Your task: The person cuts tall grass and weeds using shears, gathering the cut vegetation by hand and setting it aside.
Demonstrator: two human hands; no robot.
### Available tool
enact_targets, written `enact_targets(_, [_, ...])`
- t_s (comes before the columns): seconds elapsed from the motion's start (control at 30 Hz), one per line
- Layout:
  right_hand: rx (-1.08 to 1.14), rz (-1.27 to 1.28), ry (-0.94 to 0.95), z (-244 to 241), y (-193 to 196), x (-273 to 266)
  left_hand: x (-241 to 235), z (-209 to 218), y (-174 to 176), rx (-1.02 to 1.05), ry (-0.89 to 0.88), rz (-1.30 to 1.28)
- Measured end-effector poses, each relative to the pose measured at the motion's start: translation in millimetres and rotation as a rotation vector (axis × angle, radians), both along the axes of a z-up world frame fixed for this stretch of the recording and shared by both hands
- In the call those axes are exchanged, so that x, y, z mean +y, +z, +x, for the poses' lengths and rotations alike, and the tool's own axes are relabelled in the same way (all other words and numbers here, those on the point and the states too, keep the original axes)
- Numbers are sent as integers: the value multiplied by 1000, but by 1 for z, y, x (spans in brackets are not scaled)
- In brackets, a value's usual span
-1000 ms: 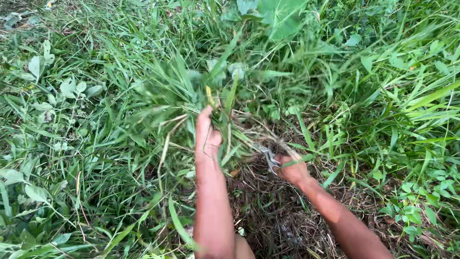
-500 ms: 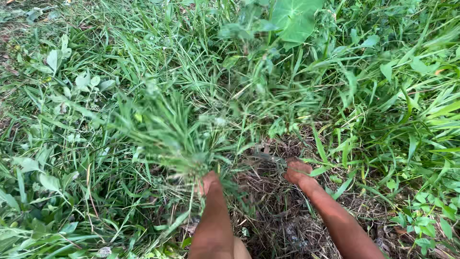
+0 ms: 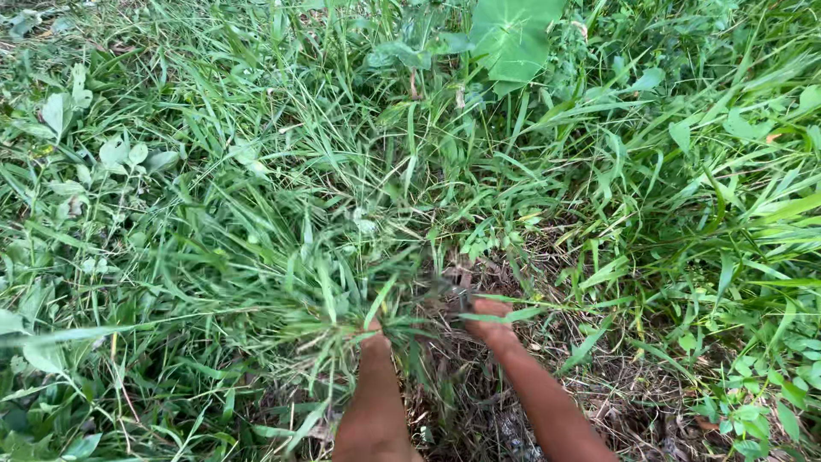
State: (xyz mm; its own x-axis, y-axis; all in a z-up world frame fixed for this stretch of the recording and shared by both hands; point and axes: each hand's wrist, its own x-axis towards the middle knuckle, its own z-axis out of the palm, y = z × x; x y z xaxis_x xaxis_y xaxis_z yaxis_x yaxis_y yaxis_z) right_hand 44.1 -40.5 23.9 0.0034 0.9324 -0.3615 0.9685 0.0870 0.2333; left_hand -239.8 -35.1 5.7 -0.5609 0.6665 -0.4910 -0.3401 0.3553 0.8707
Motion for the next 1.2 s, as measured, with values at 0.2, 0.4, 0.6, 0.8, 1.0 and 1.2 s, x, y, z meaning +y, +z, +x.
enact_targets(0.2, [440,198,99,10,8,-5,59,1,10,124,-439,124])
enact_targets(0.4, [286,119,154,42,30,-35,66,57,1,311,-710,14])
enact_targets(0.6, [273,-91,60,62,51,-67,58,73,-8,384,-789,4])
enact_targets(0.8, [234,-262,-160,62,172,-80,62,58,-29,47,-368,164])
enact_targets(1.0, [82,-256,-94,30,187,-91,61,59,-9,138,-295,-43])
enact_targets(1.2, [105,-159,-53,-60,118,-66,57,73,-2,207,-247,-182])
